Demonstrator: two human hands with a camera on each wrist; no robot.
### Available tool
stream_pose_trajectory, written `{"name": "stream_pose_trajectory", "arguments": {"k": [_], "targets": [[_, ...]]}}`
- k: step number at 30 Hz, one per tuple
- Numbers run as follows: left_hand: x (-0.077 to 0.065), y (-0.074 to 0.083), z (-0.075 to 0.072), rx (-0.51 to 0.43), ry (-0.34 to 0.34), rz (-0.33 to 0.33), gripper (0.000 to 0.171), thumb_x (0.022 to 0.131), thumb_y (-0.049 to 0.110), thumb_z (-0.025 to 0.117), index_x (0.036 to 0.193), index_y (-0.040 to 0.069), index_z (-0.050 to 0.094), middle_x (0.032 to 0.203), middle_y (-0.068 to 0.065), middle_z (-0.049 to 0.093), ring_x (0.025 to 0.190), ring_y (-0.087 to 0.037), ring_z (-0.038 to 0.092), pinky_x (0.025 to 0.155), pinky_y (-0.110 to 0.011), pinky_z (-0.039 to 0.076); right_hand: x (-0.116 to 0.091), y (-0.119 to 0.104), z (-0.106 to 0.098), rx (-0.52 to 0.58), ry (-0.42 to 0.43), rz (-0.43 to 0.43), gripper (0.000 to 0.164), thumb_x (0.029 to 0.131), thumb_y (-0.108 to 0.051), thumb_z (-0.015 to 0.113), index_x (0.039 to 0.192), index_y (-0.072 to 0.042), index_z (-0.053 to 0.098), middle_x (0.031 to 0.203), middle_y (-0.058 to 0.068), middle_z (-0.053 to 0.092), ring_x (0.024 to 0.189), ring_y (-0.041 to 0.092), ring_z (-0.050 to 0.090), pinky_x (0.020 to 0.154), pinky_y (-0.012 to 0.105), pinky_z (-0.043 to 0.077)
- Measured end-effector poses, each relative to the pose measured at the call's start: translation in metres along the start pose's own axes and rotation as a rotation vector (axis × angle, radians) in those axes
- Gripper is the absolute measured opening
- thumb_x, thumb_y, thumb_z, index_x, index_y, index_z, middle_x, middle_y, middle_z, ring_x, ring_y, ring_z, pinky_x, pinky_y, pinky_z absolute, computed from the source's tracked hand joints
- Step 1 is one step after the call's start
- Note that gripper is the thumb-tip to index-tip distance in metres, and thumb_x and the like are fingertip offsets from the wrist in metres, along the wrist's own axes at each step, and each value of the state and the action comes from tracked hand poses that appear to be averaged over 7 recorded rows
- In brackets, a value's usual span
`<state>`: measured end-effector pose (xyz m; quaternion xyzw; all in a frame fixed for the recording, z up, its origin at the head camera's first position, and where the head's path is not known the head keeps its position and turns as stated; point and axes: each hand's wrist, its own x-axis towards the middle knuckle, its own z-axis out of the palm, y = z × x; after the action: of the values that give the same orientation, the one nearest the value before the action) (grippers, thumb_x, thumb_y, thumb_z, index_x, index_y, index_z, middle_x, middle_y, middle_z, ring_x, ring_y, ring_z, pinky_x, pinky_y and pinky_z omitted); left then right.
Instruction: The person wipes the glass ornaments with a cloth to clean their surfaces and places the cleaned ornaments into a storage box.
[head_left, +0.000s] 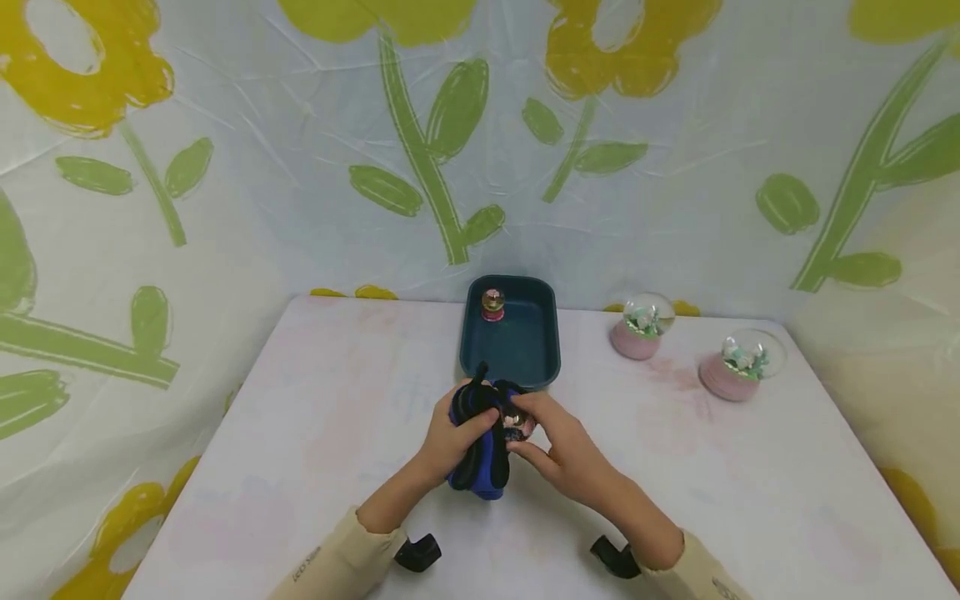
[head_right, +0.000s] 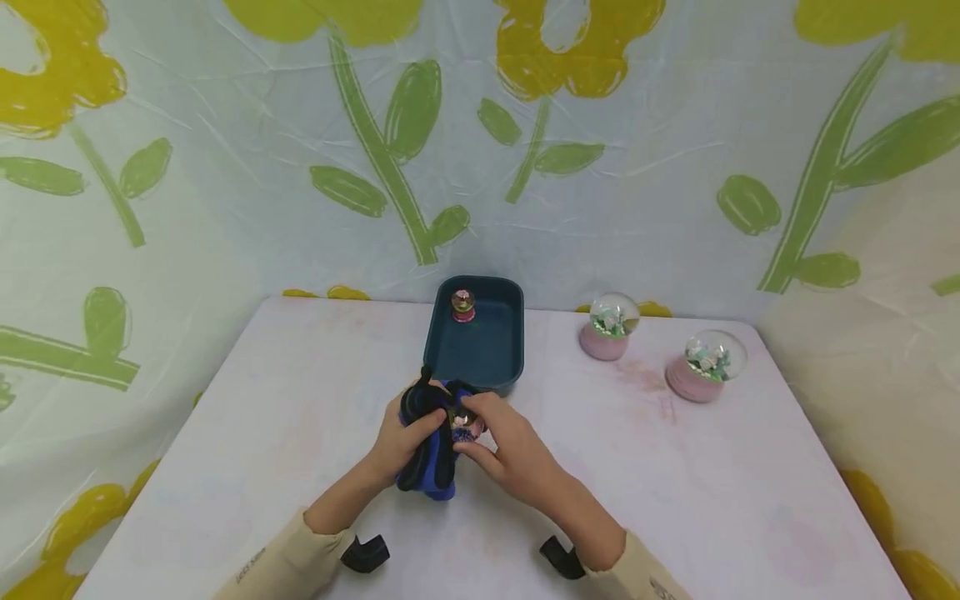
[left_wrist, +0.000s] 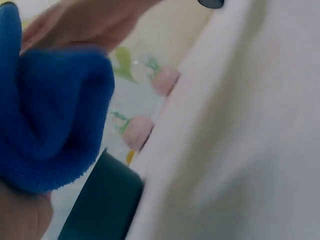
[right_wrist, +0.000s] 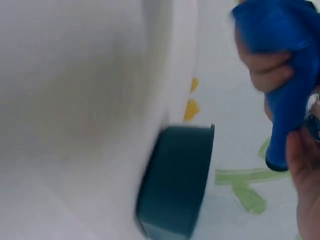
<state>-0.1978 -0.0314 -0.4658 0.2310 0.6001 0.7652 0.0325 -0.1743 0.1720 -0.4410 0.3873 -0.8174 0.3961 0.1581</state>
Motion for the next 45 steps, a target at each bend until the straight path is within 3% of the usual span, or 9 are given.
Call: {"name": "stream_pose_trajectory", "arguments": {"k": [5,8,12,17,22,29,32,42,45], "targets": [[-0.001,0.007,-0.001,-0.219,-0.041,-0.333,0.029,0.093,0.024,0.061,0.114,0.005,0.056,0.100,-0.007,0.065,0.086,-0.016,0.064,0.077,-0.029,0.053,0.000,-0.003,-0.006,-0.181,-0.020,-0.268,0.036,0.104,-0.020,0.042,0.132,-0.002,0.056,0.130,0.012,0.055,0.114,0.027,0.054,0.098,0.030,0.043],[-0.002,0.009,-0.002,-0.229,-0.082,-0.374,0.031,0.094,0.027,0.060,0.114,0.005,0.056,0.100,-0.007,0.064,0.087,-0.017,0.064,0.077,-0.028,0.052,-0.001,-0.005,-0.007,-0.266,0.010,-0.349,0.035,0.105,-0.017,0.040,0.131,-0.003,0.058,0.129,0.013,0.057,0.110,0.027,0.057,0.094,0.033,0.046],[0.000,0.009,-0.001,-0.072,-0.102,-0.180,0.036,0.092,0.029,0.065,0.115,0.004,0.056,0.103,-0.010,0.063,0.090,-0.021,0.063,0.077,-0.033,0.053,-0.004,0.001,-0.003,-0.296,0.091,-0.325,0.037,0.103,-0.024,0.047,0.125,0.003,0.057,0.119,0.015,0.061,0.100,0.027,0.062,0.085,0.036,0.051],[0.006,0.010,0.005,0.131,-0.115,0.136,0.028,0.090,0.008,0.068,0.115,0.003,0.055,0.106,-0.011,0.061,0.095,-0.022,0.060,0.077,-0.039,0.054,-0.010,0.002,0.004,-0.086,0.154,-0.013,0.049,0.099,-0.038,0.054,0.126,0.003,0.053,0.099,0.006,0.060,0.082,0.016,0.056,0.070,0.030,0.049],[0.003,0.008,0.005,0.143,-0.121,0.239,0.032,0.085,-0.005,0.068,0.113,-0.002,0.054,0.105,-0.013,0.059,0.097,-0.022,0.057,0.080,-0.041,0.053,-0.010,-0.006,0.005,0.050,0.163,0.058,0.044,0.097,-0.029,0.060,0.128,0.001,0.053,0.096,0.001,0.057,0.079,0.011,0.054,0.068,0.021,0.046],[0.002,0.020,-0.001,-0.073,-0.170,-0.125,0.039,0.090,0.026,0.066,0.120,0.004,0.053,0.104,-0.009,0.062,0.092,-0.020,0.061,0.080,-0.035,0.052,0.004,-0.006,-0.013,-0.448,0.105,-0.487,0.029,0.105,-0.013,0.044,0.125,-0.002,0.061,0.123,0.016,0.061,0.099,0.027,0.062,0.079,0.033,0.053],[0.004,0.022,-0.001,-0.099,-0.180,-0.217,0.044,0.091,0.031,0.064,0.124,0.005,0.051,0.107,-0.011,0.062,0.092,-0.022,0.063,0.081,-0.036,0.052,0.006,-0.001,-0.015,-0.483,0.128,-0.557,0.027,0.104,-0.008,0.044,0.125,-0.005,0.062,0.122,0.015,0.062,0.097,0.027,0.064,0.075,0.036,0.053],[0.001,0.012,0.003,0.210,-0.147,0.066,0.036,0.090,0.003,0.066,0.124,0.006,0.053,0.118,-0.011,0.059,0.105,-0.023,0.059,0.084,-0.041,0.052,-0.012,-0.006,0.006,0.103,0.142,0.193,0.036,0.097,-0.023,0.062,0.129,-0.009,0.056,0.088,-0.004,0.055,0.076,0.014,0.052,0.060,0.024,0.043],[0.001,0.010,-0.001,0.206,-0.148,0.087,0.035,0.088,-0.002,0.066,0.121,0.002,0.053,0.117,-0.011,0.059,0.107,-0.024,0.057,0.088,-0.042,0.049,-0.010,-0.010,0.005,0.108,0.095,0.201,0.038,0.093,-0.016,0.067,0.130,-0.009,0.056,0.096,-0.001,0.059,0.080,0.014,0.054,0.067,0.025,0.048]]}}
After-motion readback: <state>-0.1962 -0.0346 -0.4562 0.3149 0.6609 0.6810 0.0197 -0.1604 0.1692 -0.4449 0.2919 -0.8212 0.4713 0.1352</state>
